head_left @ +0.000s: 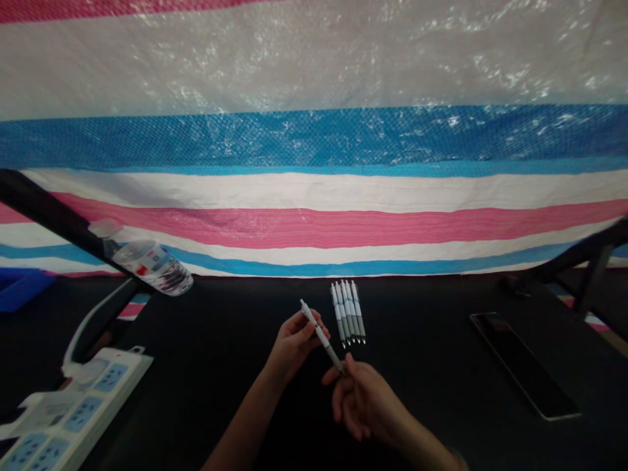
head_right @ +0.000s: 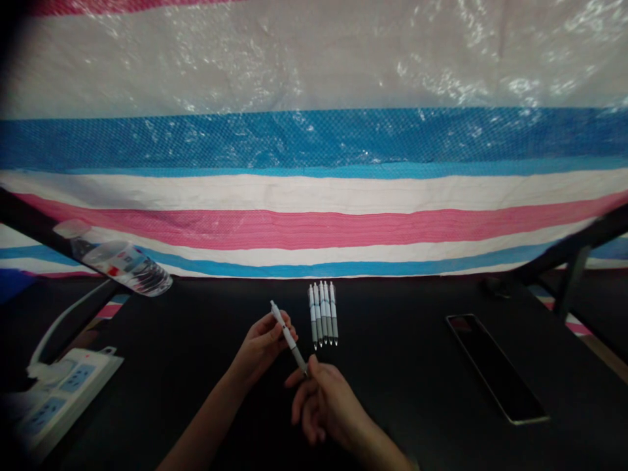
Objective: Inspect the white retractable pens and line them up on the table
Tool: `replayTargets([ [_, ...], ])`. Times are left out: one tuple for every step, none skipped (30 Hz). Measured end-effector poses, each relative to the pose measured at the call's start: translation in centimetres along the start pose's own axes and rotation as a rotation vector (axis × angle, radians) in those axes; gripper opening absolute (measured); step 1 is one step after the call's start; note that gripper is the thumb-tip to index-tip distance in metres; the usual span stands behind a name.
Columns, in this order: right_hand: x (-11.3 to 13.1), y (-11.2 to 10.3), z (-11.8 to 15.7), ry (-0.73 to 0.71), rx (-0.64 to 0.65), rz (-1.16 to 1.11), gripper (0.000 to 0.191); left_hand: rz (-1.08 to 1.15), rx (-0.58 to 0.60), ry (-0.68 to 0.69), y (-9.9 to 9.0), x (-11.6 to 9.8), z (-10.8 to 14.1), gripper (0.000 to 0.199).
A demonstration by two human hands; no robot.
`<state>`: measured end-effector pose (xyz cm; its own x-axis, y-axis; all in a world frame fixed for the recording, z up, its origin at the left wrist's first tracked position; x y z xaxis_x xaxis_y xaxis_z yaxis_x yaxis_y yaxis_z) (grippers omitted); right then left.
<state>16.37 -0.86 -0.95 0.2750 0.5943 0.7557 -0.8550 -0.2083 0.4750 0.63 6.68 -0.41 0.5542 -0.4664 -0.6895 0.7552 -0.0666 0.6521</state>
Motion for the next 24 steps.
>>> replayTargets([
  [0.3, 0.1, 0.2, -0.077, -0.063, 0.124, 0.062, -0.009, -0.013, 0.01, 0.0, -0.1, 0.0, 0.027],
  [0.6, 0.1, 0.4, -0.174, -0.141, 0.265, 0.057, -0.016, -0.022, 0.02, -0.1, -0.1, -0.1, 0.027],
  [0.8, 0.1, 0.6, -0.272, -0.219, 0.4, 0.052, -0.017, -0.026, 0.027, -0.1, -0.1, -0.1, 0.028],
  [0.9, 0.1, 0.8, -0.349, -0.275, 0.508, 0.051, -0.014, -0.027, 0.032, -0.2, -0.1, -0.1, 0.028],
  [0.9, 0.0, 0.8, -0.39, -0.305, 0.572, 0.051, -0.012, -0.025, 0.034, -0.2, -0.1, -0.1, 0.028],
  [0.8, 0.0, 0.8, -0.385, -0.302, 0.587, 0.052, -0.011, -0.02, 0.031, -0.2, -0.1, -0.2, 0.028],
  [0.5, -0.2, 0.6, -0.34, -0.271, 0.563, 0.053, -0.013, -0.014, 0.027, -0.2, 0.0, -0.1, 0.027],
  [0.2, -0.3, 0.4, -0.272, -0.227, 0.512, 0.055, -0.014, -0.006, 0.023, -0.2, 0.0, -0.1, 0.027],
  [-0.2, -0.5, 0.2, -0.199, -0.179, 0.453, 0.057, -0.015, 0.0, 0.021, -0.2, 0.1, -0.1, 0.026],
  [-0.4, -0.6, 0.0, -0.147, -0.134, 0.404, 0.059, -0.016, 0.004, 0.021, -0.1, 0.1, -0.1, 0.026],
  [-0.6, -0.6, -0.2, -0.11, -0.1, 0.364, 0.061, -0.019, 0.004, 0.021, -0.1, 0.1, -0.1, 0.026],
  [-0.6, -0.6, -0.2, -0.096, -0.082, 0.347, 0.062, -0.025, -0.002, 0.025, 0.0, 0.1, -0.1, 0.027],
  [-0.5, -0.6, -0.2, -0.107, -0.085, 0.36, 0.062, -0.036, -0.013, 0.031, 0.1, 0.0, 0.0, 0.027],
  [-0.2, -0.5, -0.1, -0.144, -0.104, 0.41, 0.062, -0.055, -0.027, 0.04, 0.2, 0.0, 0.0, 0.03],
  [0.1, -0.4, 0.1, -0.192, -0.129, 0.48, 0.06, -0.08, -0.042, 0.053, 0.3, -0.1, 0.0, 0.034],
  [0.6, -0.2, 0.4, -0.275, -0.166, 0.59, 0.058, -0.112, -0.052, 0.068, 0.4, -0.2, 0.1, 0.042],
  [1.0, 0.0, 0.6, -0.361, -0.188, 0.71, 0.055, -0.147, -0.06, 0.082, 0.4, -0.3, 0.1, 0.052],
  [1.3, 0.1, 0.8, -0.406, -0.195, 0.774, 0.052, -0.18, -0.064, 0.094, 0.5, -0.3, 0.2, 0.061],
  [1.6, 0.2, 0.9, -0.427, -0.197, 0.802, 0.05, -0.211, -0.061, 0.101, 0.6, -0.4, 0.2, 0.067],
  [1.7, 0.2, 1.0, -0.433, -0.2, 0.802, 0.048, -0.236, -0.053, 0.104, 0.6, -0.4, 0.2, 0.07],
  [1.7, 0.1, 0.9, -0.423, -0.204, 0.777, 0.047, -0.256, -0.044, 0.102, 0.6, -0.5, 0.3, 0.069],
  [1.6, -0.1, 0.9, -0.406, -0.21, 0.74, 0.047, -0.27, -0.037, 0.099, 0.6, -0.4, 0.3, 0.065],
  [1.4, -0.2, 0.7, -0.387, -0.217, 0.699, 0.048, -0.28, -0.032, 0.096, 0.5, -0.4, 0.3, 0.061],
  [1.3, -0.4, 0.6, -0.368, -0.223, 0.656, 0.05, -0.286, -0.031, 0.093, 0.5, -0.4, 0.3, 0.057],
])
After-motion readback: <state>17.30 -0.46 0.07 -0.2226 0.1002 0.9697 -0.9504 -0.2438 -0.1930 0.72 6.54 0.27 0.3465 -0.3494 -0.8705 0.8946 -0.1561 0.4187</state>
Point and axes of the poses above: each hand's wrist, its own z-axis away from the middle knuckle, its own y-axis out of the palm, x = y × z, the point moved 1 cm from there along -z, towards the middle knuckle, and after that the axes turned 5 degrees about -y, right-handed, at the moved point
